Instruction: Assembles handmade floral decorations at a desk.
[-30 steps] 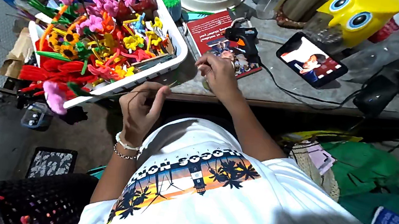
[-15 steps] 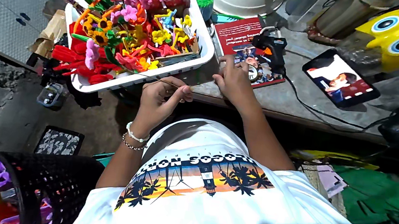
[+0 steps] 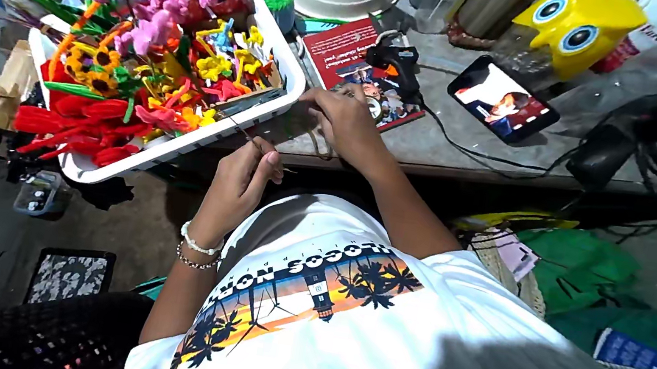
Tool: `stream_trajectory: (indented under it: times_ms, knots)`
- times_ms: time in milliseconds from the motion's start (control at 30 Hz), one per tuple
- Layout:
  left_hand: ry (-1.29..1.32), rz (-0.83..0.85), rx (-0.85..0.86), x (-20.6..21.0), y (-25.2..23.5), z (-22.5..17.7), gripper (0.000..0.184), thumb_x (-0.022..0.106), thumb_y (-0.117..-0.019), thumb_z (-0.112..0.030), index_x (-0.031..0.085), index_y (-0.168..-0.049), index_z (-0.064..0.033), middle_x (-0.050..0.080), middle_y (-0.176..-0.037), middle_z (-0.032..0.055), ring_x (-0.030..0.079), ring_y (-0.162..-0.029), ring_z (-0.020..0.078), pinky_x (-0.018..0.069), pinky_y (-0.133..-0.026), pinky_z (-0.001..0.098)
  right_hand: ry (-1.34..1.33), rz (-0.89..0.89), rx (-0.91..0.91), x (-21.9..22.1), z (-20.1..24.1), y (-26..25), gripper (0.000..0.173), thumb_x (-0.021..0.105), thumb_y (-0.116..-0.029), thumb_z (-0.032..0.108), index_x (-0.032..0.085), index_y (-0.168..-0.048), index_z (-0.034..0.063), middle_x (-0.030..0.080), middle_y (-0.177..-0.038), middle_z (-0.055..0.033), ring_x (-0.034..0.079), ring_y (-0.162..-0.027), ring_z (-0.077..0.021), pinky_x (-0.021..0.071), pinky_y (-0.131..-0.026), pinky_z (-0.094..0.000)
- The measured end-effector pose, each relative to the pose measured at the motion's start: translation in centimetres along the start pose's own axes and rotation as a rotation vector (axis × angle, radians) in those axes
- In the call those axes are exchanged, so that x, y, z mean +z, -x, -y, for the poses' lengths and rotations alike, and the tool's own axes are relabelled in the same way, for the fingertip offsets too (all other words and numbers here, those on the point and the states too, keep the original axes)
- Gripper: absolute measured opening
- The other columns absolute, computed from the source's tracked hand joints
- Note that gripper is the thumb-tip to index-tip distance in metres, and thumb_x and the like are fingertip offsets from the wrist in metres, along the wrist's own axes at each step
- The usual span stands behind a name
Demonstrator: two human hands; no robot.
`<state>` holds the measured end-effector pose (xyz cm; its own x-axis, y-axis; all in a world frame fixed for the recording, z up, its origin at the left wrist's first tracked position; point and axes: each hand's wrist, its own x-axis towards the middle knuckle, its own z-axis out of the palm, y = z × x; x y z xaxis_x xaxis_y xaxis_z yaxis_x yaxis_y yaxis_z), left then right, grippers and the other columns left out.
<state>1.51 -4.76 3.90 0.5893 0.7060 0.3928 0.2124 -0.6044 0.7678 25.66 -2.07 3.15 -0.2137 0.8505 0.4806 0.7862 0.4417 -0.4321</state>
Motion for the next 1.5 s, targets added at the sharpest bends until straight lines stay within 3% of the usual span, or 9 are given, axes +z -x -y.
stream_trajectory:
  times_ms: [100,200,367,600,967,1133,1300,1433,1500]
  knots:
    - [0.036,0.048,0.03,0.3,-0.1,-0.1,0.025,0.041,-0.1108,-0.019,0.058,-0.101,-0.0027,0.062,-0.082,0.0016,0.064,-0.073,0.0071,0.0582,-0.07,0.0246,-0.645,0.053,-0.056,-0.1,1.6,-0.2,0.027,0.051,-0.1067,0.01,0.065,-0.122,-0.0064,0.072,-0.114,-0.0137,0.071,-0.104,-0.0174,0.0584,-0.096,-0.0351]
    - [0.135,0.164,0.085,0.9,-0.1,-0.1,0.027,0.043,-0.1098,-0.018,0.059,-0.098,-0.0003,0.059,-0.08,0.002,0.059,-0.069,0.0058,0.0548,-0.066,0.0231,-1.284,0.242,0.003,-0.5,3.7,0.0,0.029,0.052,-0.1064,0.012,0.061,-0.125,-0.0082,0.068,-0.125,-0.0145,0.067,-0.116,-0.0189,0.0544,-0.103,-0.0363]
    - [0.327,0.27,0.142,1.5,-0.3,0.3,0.031,0.042,-0.1105,-0.018,0.059,-0.093,0.0012,0.058,-0.078,0.0001,0.057,-0.072,0.0015,0.0513,-0.069,0.0191,-1.612,0.309,0.163,-0.7,5.0,0.3,0.02,0.065,-0.0973,0.005,0.07,-0.116,0.0041,0.077,-0.106,-0.0049,0.074,-0.097,-0.0117,0.0604,-0.088,-0.0276]
    - [0.162,-0.094,0.055,2.3,-0.4,0.8,0.012,0.067,-0.0982,-0.007,0.072,-0.098,0.003,0.075,-0.085,0.005,0.072,-0.074,0.009,0.0629,-0.072,0.0268,-1.429,0.024,0.195,-1.2,4.7,0.6,0.015,0.068,-0.0911,-0.007,0.071,-0.102,0.0032,0.078,-0.097,-0.0059,0.077,-0.085,-0.0138,0.0644,-0.08,-0.0302]
    - [-0.161,-0.294,0.133,3.8,-0.5,1.0,0.011,0.067,-0.0985,-0.007,0.07,-0.101,0.0036,0.072,-0.087,0.0079,0.067,-0.076,0.0077,0.0579,-0.074,0.0214,-1.092,-0.324,0.205,-0.4,4.3,0.4,0.028,0.084,-0.0738,-0.006,0.065,-0.089,0.0075,0.074,-0.088,0.0003,0.073,-0.08,-0.0082,0.0629,-0.079,-0.0269]
    - [-0.186,-0.31,0.085,4.2,-0.6,1.6,0.012,0.064,-0.0998,-0.009,0.069,-0.1,0.0024,0.069,-0.084,0.0075,0.064,-0.072,0.0079,0.0561,-0.07,0.0205,-0.92,-0.313,0.122,-0.2,4.4,0.2,0.029,0.086,-0.0721,-0.002,0.065,-0.089,0.0068,0.074,-0.089,0.0003,0.074,-0.082,-0.0079,0.0631,-0.08,-0.0264]
    - [-0.132,-0.324,0.035,4.6,-0.6,2.7,0.014,0.061,-0.0997,-0.004,0.065,-0.11,0.0045,0.066,-0.097,0.012,0.066,-0.082,0.0121,0.0577,-0.077,0.0244,-0.834,-0.277,0.035,0.6,4.3,-0.3,0.03,0.088,-0.0735,0.006,0.064,-0.09,0.0064,0.071,-0.086,0.0011,0.07,-0.077,-0.0058,0.0614,-0.08,-0.0256]
    - [-0.142,-0.382,0.024,4.8,-0.6,4.5,0.013,0.062,-0.0946,0.004,0.065,-0.107,0.0055,0.067,-0.096,0.014,0.066,-0.08,0.0147,0.0578,-0.076,0.0263,-0.747,-0.079,-0.053,0.2,3.6,-1.3,0.021,0.081,-0.0825,0.007,0.067,-0.096,-0.0003,0.073,-0.089,-0.0048,0.07,-0.077,-0.0083,0.0606,-0.075,-0.0258]
    - [-0.12,-0.407,0.001,4.4,-0.5,5.4,0.012,0.061,-0.0971,0.001,0.065,-0.108,0.0044,0.066,-0.097,0.0131,0.065,-0.078,0.0133,0.0576,-0.073,0.0253,-0.773,0.027,-0.062,-1.0,2.2,-3.2,0.013,0.067,-0.0935,0.003,0.067,-0.104,-0.0054,0.074,-0.097,-0.0087,0.074,-0.084,-0.0137,0.0637,-0.079,-0.0334]
